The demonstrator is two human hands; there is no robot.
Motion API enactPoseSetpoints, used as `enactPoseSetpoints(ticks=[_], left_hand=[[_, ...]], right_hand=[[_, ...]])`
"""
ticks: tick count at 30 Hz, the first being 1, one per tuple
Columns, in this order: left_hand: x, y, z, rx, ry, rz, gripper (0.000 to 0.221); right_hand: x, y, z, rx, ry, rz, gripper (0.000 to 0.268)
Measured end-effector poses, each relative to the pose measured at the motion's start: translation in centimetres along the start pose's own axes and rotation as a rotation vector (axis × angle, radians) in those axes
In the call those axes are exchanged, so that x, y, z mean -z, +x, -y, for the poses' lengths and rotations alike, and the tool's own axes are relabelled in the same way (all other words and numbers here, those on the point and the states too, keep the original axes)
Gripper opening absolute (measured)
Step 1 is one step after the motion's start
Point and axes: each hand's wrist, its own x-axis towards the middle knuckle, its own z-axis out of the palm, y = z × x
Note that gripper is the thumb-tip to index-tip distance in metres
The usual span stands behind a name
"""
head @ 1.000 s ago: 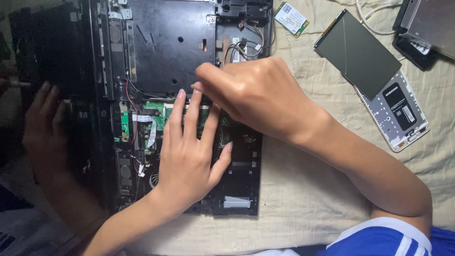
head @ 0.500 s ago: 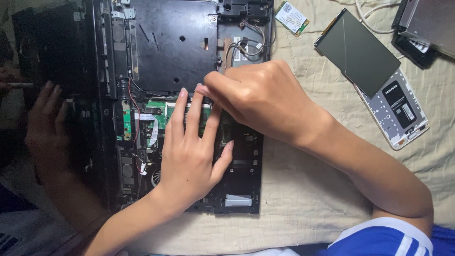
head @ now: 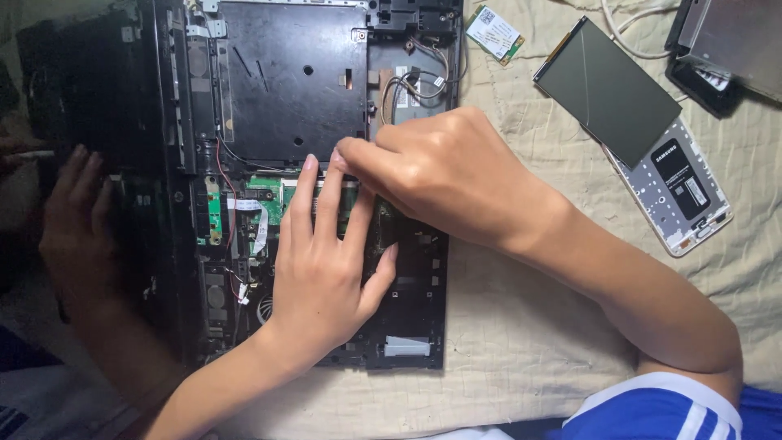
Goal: Inspecting and installing a RAM module into a laptop motherboard.
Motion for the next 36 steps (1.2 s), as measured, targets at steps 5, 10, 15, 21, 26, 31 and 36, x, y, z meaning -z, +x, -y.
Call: enactPoseSetpoints(ticks=[5, 10, 15, 21, 26, 31, 36], left_hand=[[-0.3, 0.0, 0.1, 0.001, -0.043, -0.027, 0.055], [-0.3, -0.1, 0.1, -0.005, 0.004, -0.016, 0.057], [-0.2, -0.3, -0.1, -0.056, 0.077, 0.014, 0.059], [-0.5, -0.6, 0.0, -0.037, 0.107, 0.108, 0.073], [-0.4, -0.6, 0.0, -0.018, 0.115, 0.129, 0.070], [0.2, -0.3, -0.3, 0.001, 0.121, 0.110, 0.075], [0.1, -0.3, -0.1, -0.007, 0.124, 0.084, 0.072]], right_hand=[[0.2, 0.2, 0.4, 0.034, -0.046, -0.001, 0.040], [0.9, 0.7, 0.3, 0.031, -0.038, 0.035, 0.041], [0.4, 0.3, 0.2, -0.001, -0.052, 0.060, 0.011], [0.5, 0.3, 0.3, -0.010, -0.006, 0.080, 0.050], [0.9, 0.7, 0.1, 0.010, 0.032, 0.069, 0.035], [0.1, 0.0, -0.6, 0.006, 0.086, -0.018, 0.023], [0.6, 0.4, -0.3, -0.019, 0.016, 0.040, 0.040]])
